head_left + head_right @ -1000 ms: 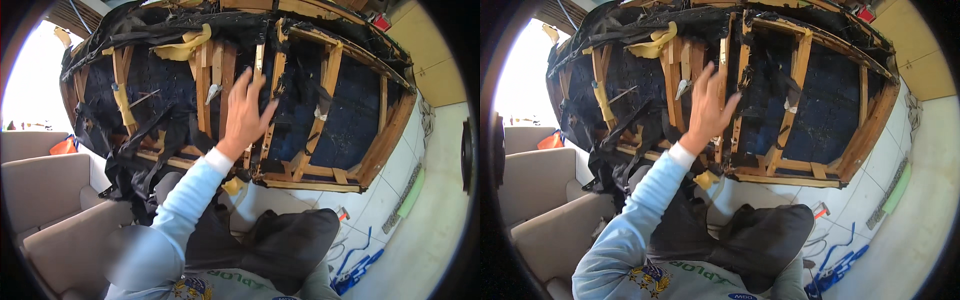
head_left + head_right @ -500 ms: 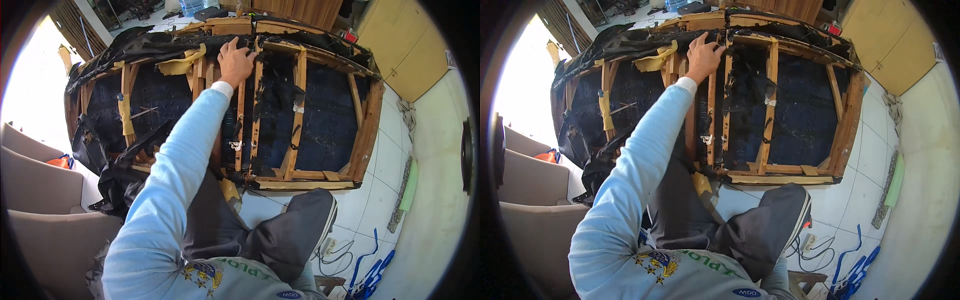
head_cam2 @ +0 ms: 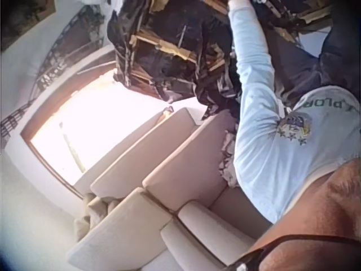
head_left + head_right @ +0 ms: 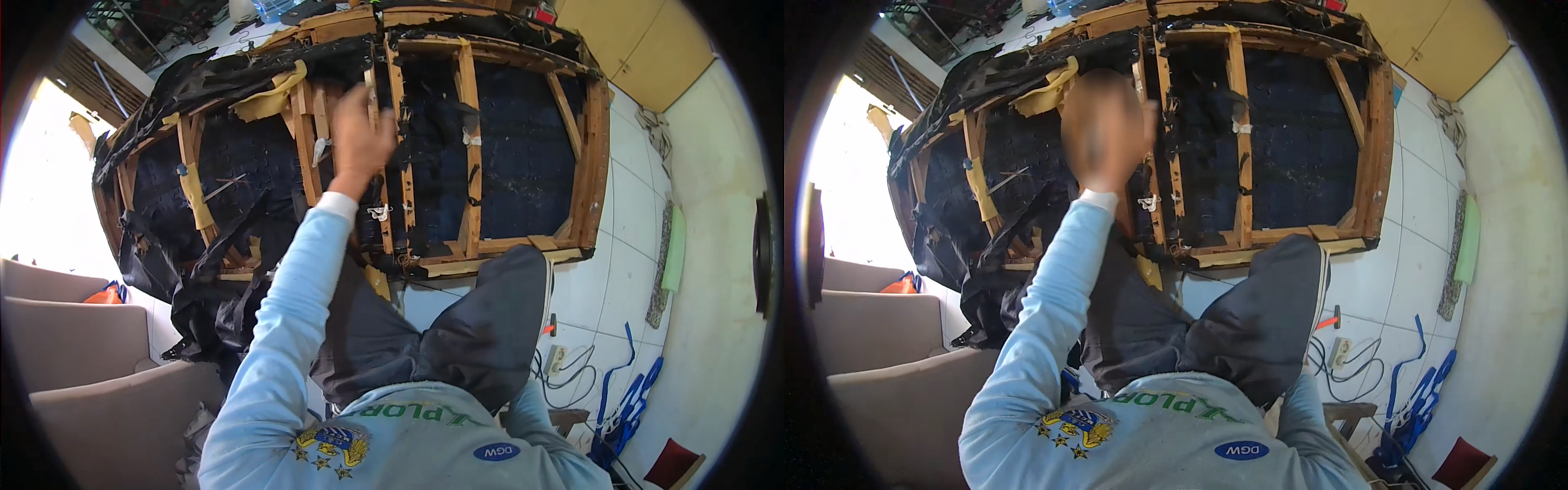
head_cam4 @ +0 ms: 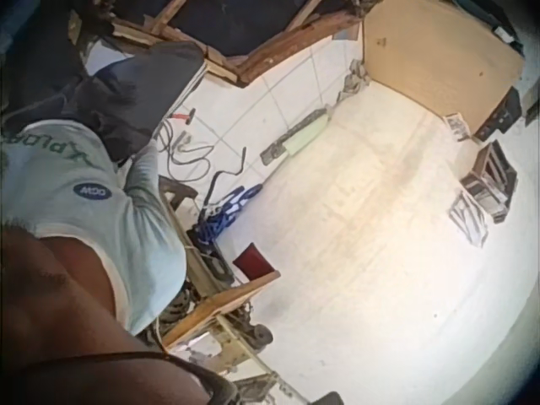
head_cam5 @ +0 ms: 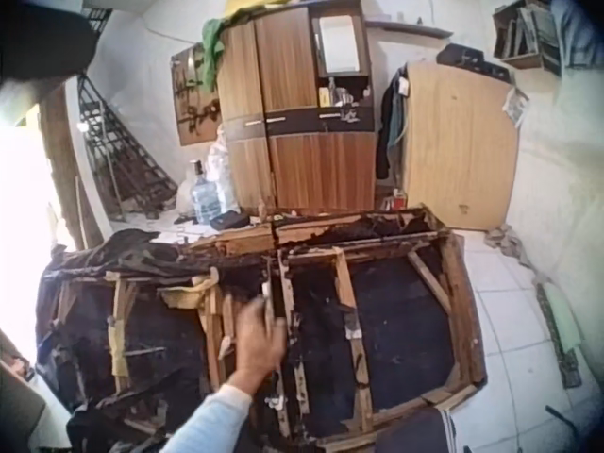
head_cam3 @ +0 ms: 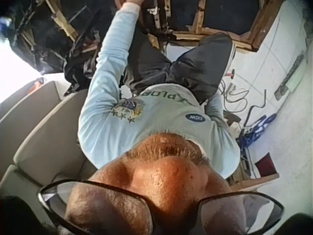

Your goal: The person sits on the floor and uses a screwdriver to remove screws from the wooden frame of an overturned sofa. They systematically loosen fasteners along the frame's edge, occasionally adjusting their grip and position to reach different sections.

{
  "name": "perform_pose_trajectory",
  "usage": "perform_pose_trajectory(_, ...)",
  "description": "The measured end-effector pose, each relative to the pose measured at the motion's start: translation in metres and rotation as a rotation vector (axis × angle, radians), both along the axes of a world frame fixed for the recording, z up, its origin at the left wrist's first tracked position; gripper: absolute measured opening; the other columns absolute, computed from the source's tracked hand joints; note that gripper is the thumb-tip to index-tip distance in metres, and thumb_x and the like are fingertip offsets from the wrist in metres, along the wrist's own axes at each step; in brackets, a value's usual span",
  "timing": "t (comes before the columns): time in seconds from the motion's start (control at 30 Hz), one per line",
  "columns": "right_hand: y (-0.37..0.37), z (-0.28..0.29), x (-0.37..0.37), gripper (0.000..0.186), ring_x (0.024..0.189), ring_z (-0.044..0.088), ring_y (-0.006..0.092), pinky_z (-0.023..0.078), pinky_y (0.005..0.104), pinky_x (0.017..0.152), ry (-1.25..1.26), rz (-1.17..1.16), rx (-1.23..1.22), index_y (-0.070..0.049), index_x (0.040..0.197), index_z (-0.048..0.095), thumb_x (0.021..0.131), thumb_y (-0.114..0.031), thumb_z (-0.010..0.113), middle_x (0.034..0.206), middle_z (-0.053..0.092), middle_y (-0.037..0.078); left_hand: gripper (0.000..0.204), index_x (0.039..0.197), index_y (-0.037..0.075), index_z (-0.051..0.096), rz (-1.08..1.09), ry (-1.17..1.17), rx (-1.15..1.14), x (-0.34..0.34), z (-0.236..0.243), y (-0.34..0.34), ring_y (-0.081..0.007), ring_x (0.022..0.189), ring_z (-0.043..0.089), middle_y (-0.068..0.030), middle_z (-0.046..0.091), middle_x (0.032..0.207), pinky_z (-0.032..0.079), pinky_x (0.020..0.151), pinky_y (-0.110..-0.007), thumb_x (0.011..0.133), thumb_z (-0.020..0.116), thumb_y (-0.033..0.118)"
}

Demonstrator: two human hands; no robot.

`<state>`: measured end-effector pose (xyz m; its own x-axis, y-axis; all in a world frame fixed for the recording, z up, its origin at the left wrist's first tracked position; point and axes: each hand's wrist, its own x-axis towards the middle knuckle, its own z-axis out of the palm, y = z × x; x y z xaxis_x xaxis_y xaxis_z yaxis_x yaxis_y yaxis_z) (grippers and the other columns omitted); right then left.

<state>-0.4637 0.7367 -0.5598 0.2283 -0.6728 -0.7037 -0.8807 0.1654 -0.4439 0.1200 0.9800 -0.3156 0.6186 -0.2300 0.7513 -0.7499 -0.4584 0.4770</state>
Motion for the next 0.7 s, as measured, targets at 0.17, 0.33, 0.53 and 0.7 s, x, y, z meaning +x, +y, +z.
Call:
perform_pose_trajectory(0.17,-0.013,0.011,0.019,0.030,0.078,0.075,0.0349,0.060,0.0480,0.074,-0.014,0.065,-0.009,0.001,0.105,0.077,0.096,-0.027,0.071,0.085,0.075,0.019,0.088,0.162,-0.007,0.038,-0.275,0.136,0.270,-0.011,0.023,-0.098,-0.0479,0.146,0.053,-0.0356,0.049,0.160,0.043,0.122,-0.051,0.099,0.077,0.041)
perform_pose_trajectory(0.33,-0.003,0.007,0.006,0.032,0.080,0.076,0.0357,0.060,0.0484,0.075,0.004,0.044,0.023,0.001,0.105,0.078,0.096,-0.029,0.071,0.087,0.076,0.021,0.071,0.146,-0.003,0.058,-0.179,0.443,0.798,-0.019,0.032,-0.121,-0.0456,0.117,0.073,-0.0294,0.077,0.120,0.053,0.108,-0.054,0.103,0.068,0.053)
perform_pose_trajectory(0.53,0.013,-0.003,-0.010,0.034,0.082,0.077,0.0366,0.060,0.0490,0.077,0.014,0.035,0.064,0.001,0.105,0.078,0.097,-0.031,0.072,0.088,0.077,0.022,0.066,0.142,-0.001,0.067,-0.467,0.712,1.160,-0.096,-0.019,-0.080,-0.0463,0.121,0.072,-0.0263,0.076,0.127,0.058,0.105,-0.054,0.109,0.058,0.056)
perform_pose_trajectory(0.7,0.015,0.000,-0.022,0.036,0.084,0.077,0.0373,0.060,0.0495,0.078,0.030,0.079,0.074,0.002,0.105,0.078,0.097,-0.033,0.072,0.089,0.077,0.023,0.092,0.150,-0.007,0.059,-0.661,0.972,1.346,-0.139,-0.026,-0.055,-0.0448,0.142,0.061,-0.0322,0.060,0.153,0.048,0.119,-0.049,0.103,0.058,0.072)
